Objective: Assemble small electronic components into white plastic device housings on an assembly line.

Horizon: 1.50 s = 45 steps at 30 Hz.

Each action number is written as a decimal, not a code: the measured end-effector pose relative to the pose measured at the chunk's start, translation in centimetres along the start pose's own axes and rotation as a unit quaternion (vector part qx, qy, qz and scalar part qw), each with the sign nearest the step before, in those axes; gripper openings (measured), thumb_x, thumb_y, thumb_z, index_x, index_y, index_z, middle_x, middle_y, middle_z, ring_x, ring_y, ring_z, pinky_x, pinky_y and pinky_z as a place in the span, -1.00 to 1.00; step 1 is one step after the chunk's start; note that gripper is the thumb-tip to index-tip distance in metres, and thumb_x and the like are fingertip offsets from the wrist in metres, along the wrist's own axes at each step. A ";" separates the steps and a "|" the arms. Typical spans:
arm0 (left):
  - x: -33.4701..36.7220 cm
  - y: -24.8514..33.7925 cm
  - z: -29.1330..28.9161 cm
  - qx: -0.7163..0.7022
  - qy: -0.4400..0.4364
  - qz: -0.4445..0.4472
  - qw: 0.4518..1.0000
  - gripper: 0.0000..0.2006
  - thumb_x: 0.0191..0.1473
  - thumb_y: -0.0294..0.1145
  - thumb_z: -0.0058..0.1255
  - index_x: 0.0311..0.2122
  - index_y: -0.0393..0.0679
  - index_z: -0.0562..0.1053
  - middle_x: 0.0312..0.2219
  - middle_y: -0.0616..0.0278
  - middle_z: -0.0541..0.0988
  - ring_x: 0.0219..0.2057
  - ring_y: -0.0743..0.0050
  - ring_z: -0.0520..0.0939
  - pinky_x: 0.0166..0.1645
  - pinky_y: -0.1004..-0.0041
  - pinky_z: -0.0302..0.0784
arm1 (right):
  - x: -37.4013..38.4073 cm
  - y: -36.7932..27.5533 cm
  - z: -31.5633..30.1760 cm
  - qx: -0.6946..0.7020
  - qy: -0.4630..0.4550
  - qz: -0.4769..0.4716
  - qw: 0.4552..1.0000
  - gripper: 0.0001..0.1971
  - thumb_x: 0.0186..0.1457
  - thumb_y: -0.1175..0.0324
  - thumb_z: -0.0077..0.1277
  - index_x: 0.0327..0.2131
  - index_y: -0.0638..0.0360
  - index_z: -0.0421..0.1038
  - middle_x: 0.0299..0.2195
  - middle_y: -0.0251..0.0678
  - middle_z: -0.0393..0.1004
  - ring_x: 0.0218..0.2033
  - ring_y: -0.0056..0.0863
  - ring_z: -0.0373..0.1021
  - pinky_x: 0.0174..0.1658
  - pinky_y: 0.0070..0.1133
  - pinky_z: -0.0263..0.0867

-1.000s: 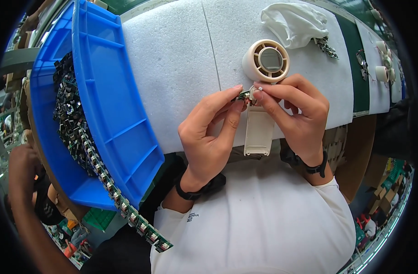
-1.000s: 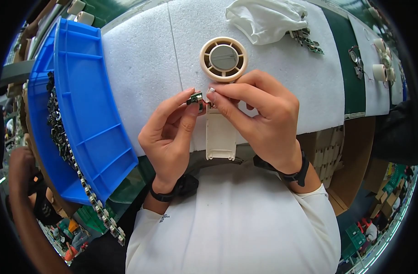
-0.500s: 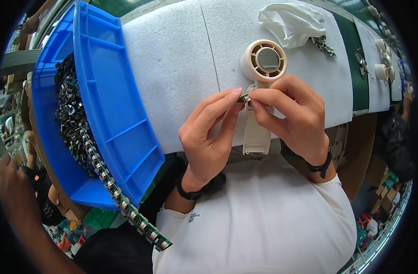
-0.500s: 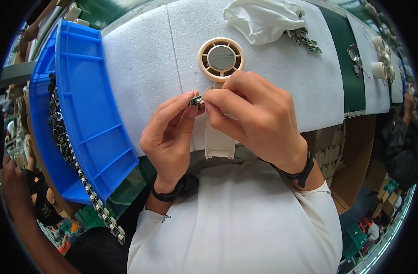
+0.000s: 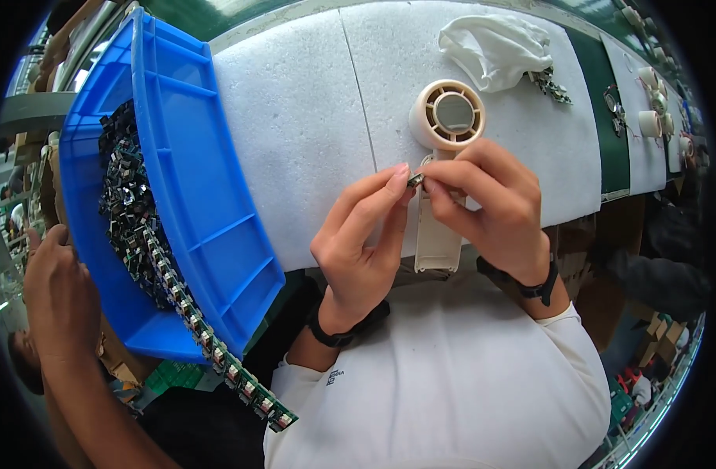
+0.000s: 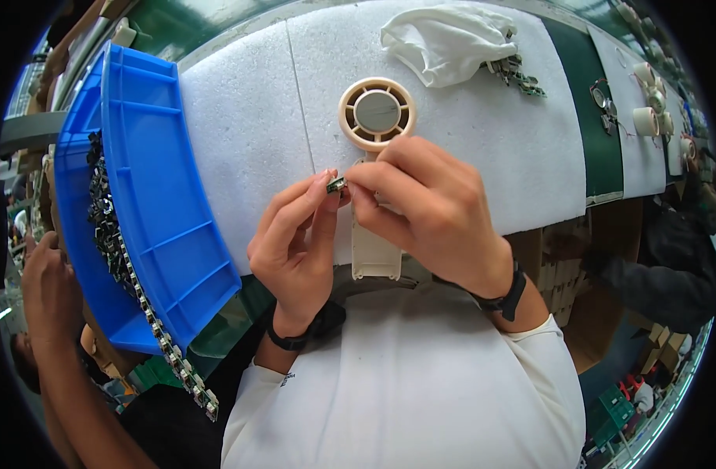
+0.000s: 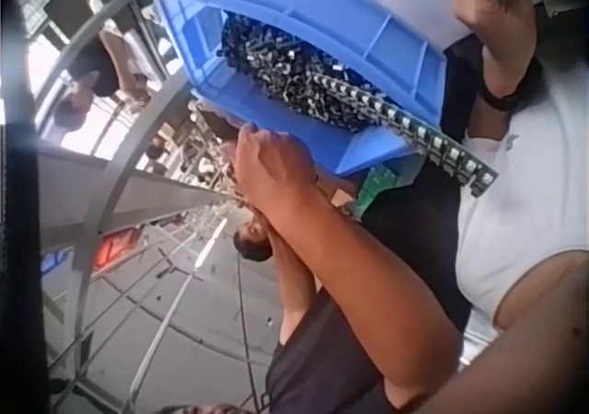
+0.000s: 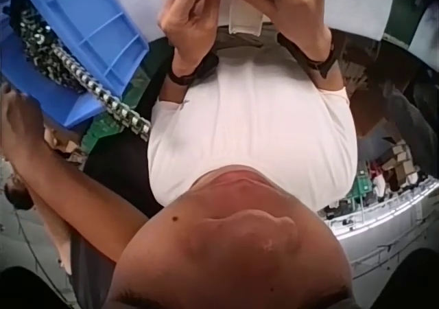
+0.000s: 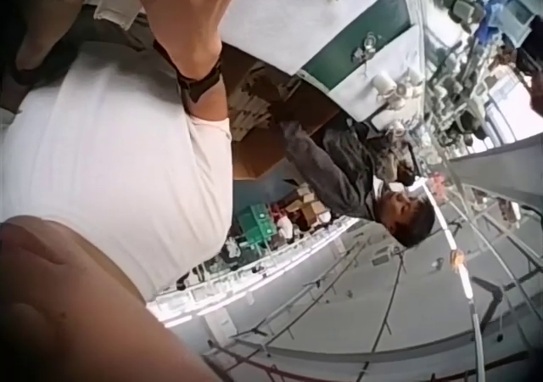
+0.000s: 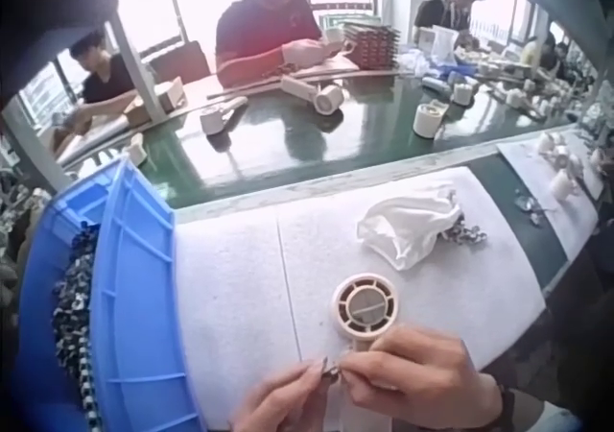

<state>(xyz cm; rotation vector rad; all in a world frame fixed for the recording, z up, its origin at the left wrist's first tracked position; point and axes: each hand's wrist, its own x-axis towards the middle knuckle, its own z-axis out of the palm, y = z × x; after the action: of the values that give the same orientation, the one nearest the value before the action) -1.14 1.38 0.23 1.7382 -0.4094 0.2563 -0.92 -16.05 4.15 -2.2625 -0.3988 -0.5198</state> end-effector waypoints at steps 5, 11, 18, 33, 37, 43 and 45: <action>-0.3 0.5 1.1 0.132 0.048 0.072 0.987 -0.68 -0.01 -0.80 0.21 -0.09 -0.37 0.60 -0.20 -0.09 0.66 -0.24 0.12 0.73 -0.15 0.39 0.67 | -0.8 -0.8 1.0 0.068 0.019 0.080 0.994 -0.86 -0.02 0.56 0.28 -0.31 0.22 0.63 -0.57 -0.40 0.37 -0.63 -0.65 0.30 -0.58 -0.64 0.22; -1.4 1.0 1.3 0.171 0.064 0.113 0.977 -0.67 -0.02 -0.80 0.22 -0.09 -0.39 0.60 -0.21 -0.09 0.66 -0.24 0.14 0.73 -0.16 0.41 0.67 | -1.4 -1.3 1.2 0.081 0.036 0.072 0.993 -0.87 0.01 0.56 0.27 -0.30 0.20 0.63 -0.58 -0.43 0.36 -0.67 -0.68 0.27 -0.62 -0.65 0.18; -0.9 0.4 1.2 0.157 0.090 0.097 0.979 -0.64 -0.01 -0.79 0.22 -0.05 -0.35 0.60 -0.18 -0.08 0.65 -0.26 0.11 0.73 -0.14 0.42 0.69 | 0.2 -1.1 -0.2 0.014 -0.016 0.013 1.000 -0.75 -0.01 0.49 0.32 -0.20 0.15 0.61 -0.46 -0.37 0.42 -0.57 -0.58 0.36 -0.53 -0.60 0.28; -0.6 0.0 1.7 -0.080 0.140 -0.037 0.986 -0.68 0.23 -0.64 0.04 0.09 -0.34 0.47 -0.06 -0.03 0.59 -0.15 0.27 0.70 -0.02 0.35 0.66 | 20.0 12.9 -4.0 -0.143 -0.159 -0.012 0.977 -0.49 0.15 0.02 0.20 0.03 0.17 0.48 -0.13 -0.06 0.57 -0.22 -0.10 0.55 -0.05 -0.32 0.46; -0.9 -0.3 1.1 0.000 0.081 0.006 0.997 -0.71 0.23 -0.65 0.02 0.06 -0.35 0.48 -0.07 -0.01 0.58 -0.18 0.29 0.70 -0.04 0.37 0.66 | 21.8 16.0 -3.2 -0.211 -0.178 0.104 0.956 -0.29 0.17 -0.17 0.12 0.17 0.21 0.37 0.05 0.05 0.49 -0.01 -0.03 0.47 0.11 -0.32 0.38; -0.7 -0.3 1.0 0.063 0.069 0.037 0.995 -0.75 0.18 -0.71 0.01 -0.03 -0.35 0.52 -0.13 0.02 0.60 -0.23 0.31 0.69 -0.07 0.39 0.66 | 14.6 10.8 -7.0 -0.177 -0.303 -0.060 0.934 -0.29 0.22 -0.12 0.12 0.26 0.17 0.29 0.15 0.00 0.44 0.16 -0.11 0.39 0.19 -0.31 0.34; -0.4 -0.1 1.0 0.095 0.048 0.065 0.992 -0.75 0.15 -0.74 0.02 -0.06 -0.34 0.53 -0.15 0.01 0.61 -0.24 0.29 0.69 -0.09 0.39 0.66 | 13.1 9.7 -8.0 -0.241 -0.359 -0.053 0.900 -0.40 0.24 0.01 0.13 0.22 0.16 0.35 0.09 -0.06 0.49 0.12 -0.19 0.44 0.16 -0.35 0.37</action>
<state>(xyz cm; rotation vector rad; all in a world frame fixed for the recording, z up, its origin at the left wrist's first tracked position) -1.48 0.43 -0.27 1.8787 -0.4392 0.4844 12.76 -26.79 9.45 -2.8867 -0.8349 0.2332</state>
